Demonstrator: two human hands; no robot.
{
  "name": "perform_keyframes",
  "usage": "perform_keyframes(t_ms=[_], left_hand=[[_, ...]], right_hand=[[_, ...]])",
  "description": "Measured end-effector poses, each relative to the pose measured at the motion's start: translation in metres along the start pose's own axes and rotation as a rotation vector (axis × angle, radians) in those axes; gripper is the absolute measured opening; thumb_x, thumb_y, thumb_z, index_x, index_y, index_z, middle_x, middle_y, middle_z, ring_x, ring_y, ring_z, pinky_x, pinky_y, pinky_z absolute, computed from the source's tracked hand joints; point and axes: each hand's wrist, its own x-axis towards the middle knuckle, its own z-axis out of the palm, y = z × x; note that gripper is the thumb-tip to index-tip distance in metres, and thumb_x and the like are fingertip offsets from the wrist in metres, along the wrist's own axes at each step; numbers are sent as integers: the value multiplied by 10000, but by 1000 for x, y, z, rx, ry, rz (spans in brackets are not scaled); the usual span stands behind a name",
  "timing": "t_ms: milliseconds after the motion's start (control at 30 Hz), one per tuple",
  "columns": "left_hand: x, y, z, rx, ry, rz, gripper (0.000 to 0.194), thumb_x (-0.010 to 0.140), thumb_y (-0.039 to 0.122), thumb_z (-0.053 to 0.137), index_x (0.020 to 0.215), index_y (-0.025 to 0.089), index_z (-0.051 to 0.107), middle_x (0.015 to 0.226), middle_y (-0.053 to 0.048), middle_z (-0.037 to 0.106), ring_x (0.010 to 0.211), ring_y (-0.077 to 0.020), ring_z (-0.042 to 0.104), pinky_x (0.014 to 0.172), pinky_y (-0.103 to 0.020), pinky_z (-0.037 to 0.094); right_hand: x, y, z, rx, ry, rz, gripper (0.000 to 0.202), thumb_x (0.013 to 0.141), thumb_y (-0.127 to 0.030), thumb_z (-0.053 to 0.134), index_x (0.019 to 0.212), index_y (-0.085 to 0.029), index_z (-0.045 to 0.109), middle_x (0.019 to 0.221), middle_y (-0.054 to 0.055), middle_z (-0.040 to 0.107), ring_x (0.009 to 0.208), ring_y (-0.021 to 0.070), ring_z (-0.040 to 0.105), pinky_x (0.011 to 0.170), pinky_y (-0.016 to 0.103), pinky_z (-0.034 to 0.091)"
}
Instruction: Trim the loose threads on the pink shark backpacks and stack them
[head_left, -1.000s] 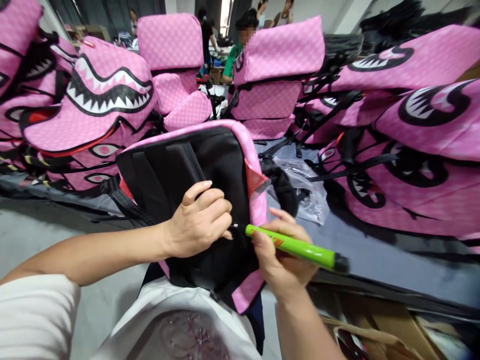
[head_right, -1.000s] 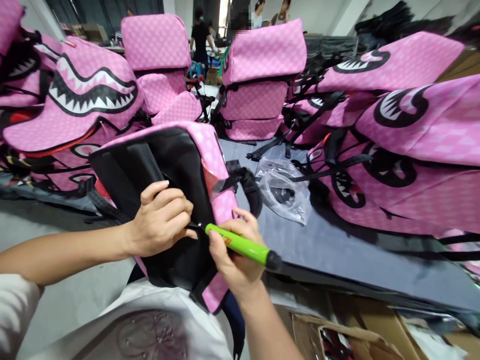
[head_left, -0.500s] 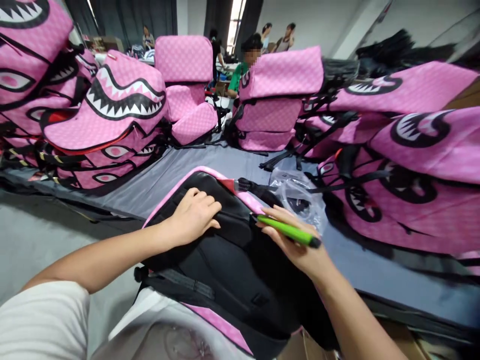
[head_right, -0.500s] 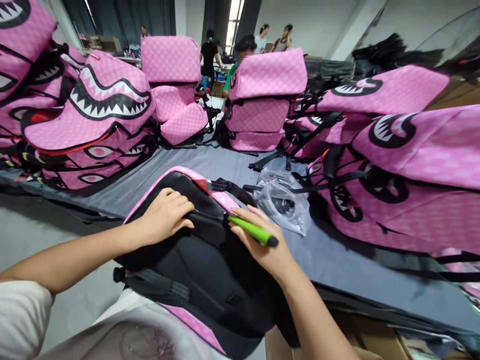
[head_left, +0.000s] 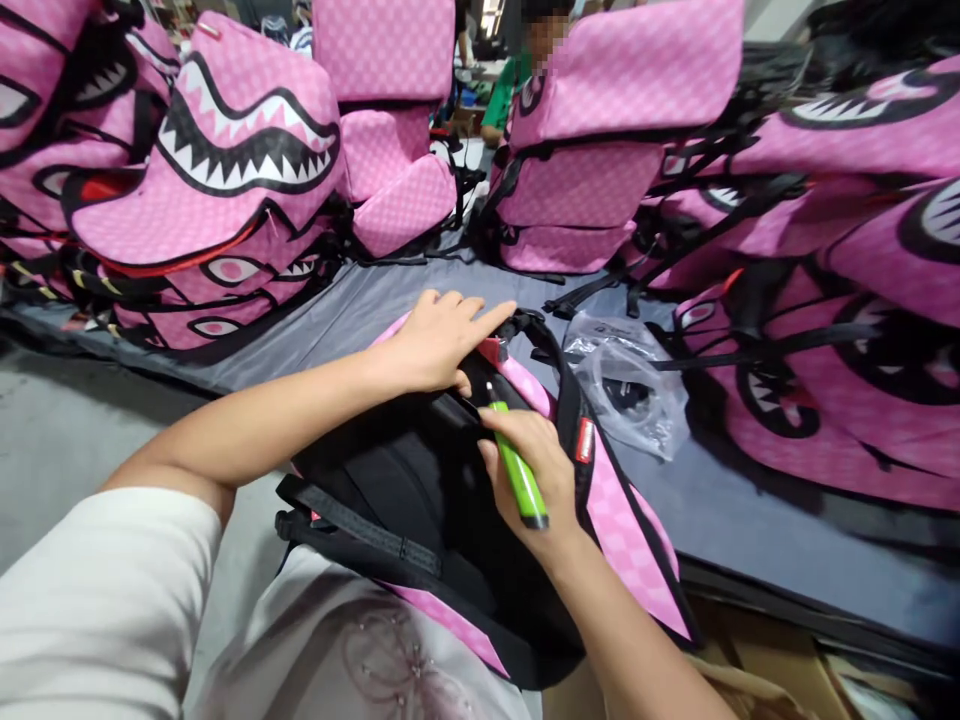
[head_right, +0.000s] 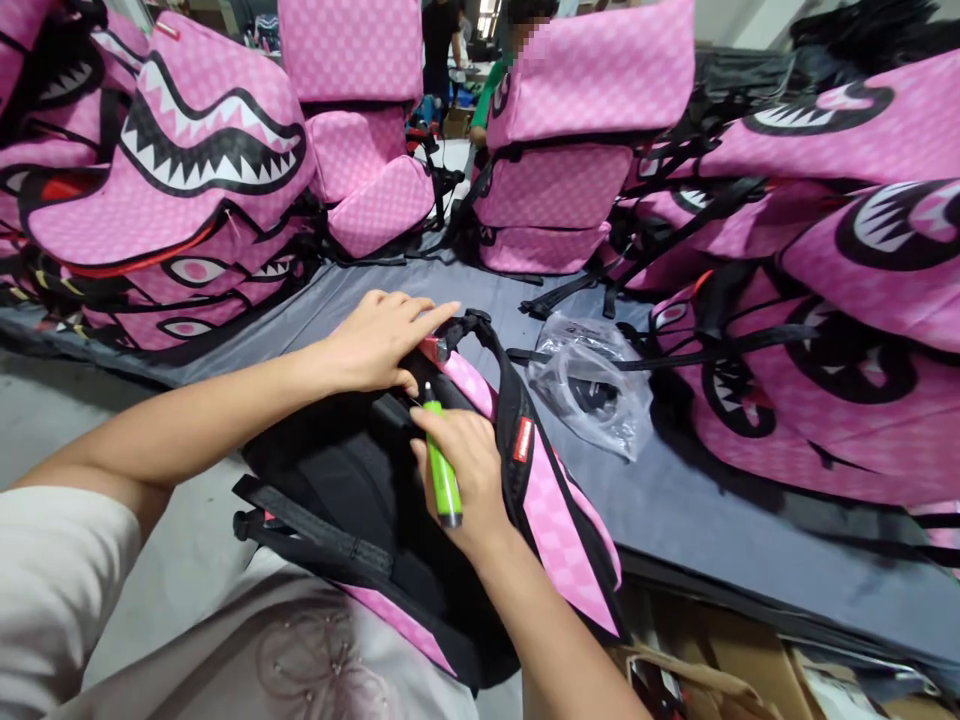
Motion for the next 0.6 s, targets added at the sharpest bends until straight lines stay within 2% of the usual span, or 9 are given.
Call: perform_keyframes(t_ms=[100, 167, 300, 367, 433, 500, 600], left_hand=[[13, 1, 6, 40, -103, 5, 883, 754, 462, 771, 1484, 172, 368, 1304, -166, 590, 1181, -333, 517, 966, -422, 352], [13, 3, 6, 54, -98, 37, 930, 772, 461, 748, 1524, 166, 286, 1370, -171, 549, 1225, -323, 490, 995, -417, 333], [2, 8, 3, 100, -40, 107, 1179, 731, 519, 757, 1575, 144, 23, 1563, -202, 324, 1423, -350, 300, 1140, -514, 196], [-1, 11, 2, 124, -50, 121, 1232, 702, 556, 767, 1575, 161, -7, 1609, -215, 216, 1476, -386, 196, 1156, -598, 121], [-2, 14, 3, 143, -81, 110, 1244, 694, 554, 774, 1575, 170, -15, 1626, -230, 144, 1493, -415, 146, 1142, -656, 98], [0, 16, 4, 164, -110, 91, 1257, 685, 532, 789, 1574, 163, -20, 1627, -243, 121, 1493, -426, 139, 1136, -670, 108], [0, 18, 4, 167, -110, 91, 1208, 714, 489, 772, 1572, 139, -3, 1604, -228, 222, 1453, -388, 257, 1147, -603, 177]], right_hand=[[-8, -5, -1, 19, -6, -2, 335, 874, -112, 608, 1188, -232, 605, 953, 68, 668, 909, 223, 651, 840, 411, 508], [-11, -3, -2, 27, 0, 9, 351, 863, -104, 619, 1190, -230, 594, 967, 73, 665, 919, 227, 648, 835, 415, 517], [-13, 2, -2, 86, 33, 42, 387, 858, -131, 620, 1228, -233, 573, 1026, 90, 676, 947, 245, 651, 838, 444, 532], [-14, 2, -1, 94, 51, 44, 397, 853, -133, 615, 1237, -228, 576, 1036, 97, 680, 953, 253, 648, 848, 464, 527], [-14, 1, 0, 119, 69, 64, 390, 850, -127, 604, 1228, -221, 586, 1029, 96, 686, 951, 254, 644, 854, 469, 520], [-14, 1, 0, 156, 74, 89, 374, 849, -128, 593, 1214, -212, 596, 1014, 94, 689, 937, 251, 644, 842, 459, 520], [-13, 0, 0, 166, 57, 85, 367, 845, -132, 592, 1206, -199, 602, 1000, 95, 691, 922, 250, 650, 832, 451, 525]])
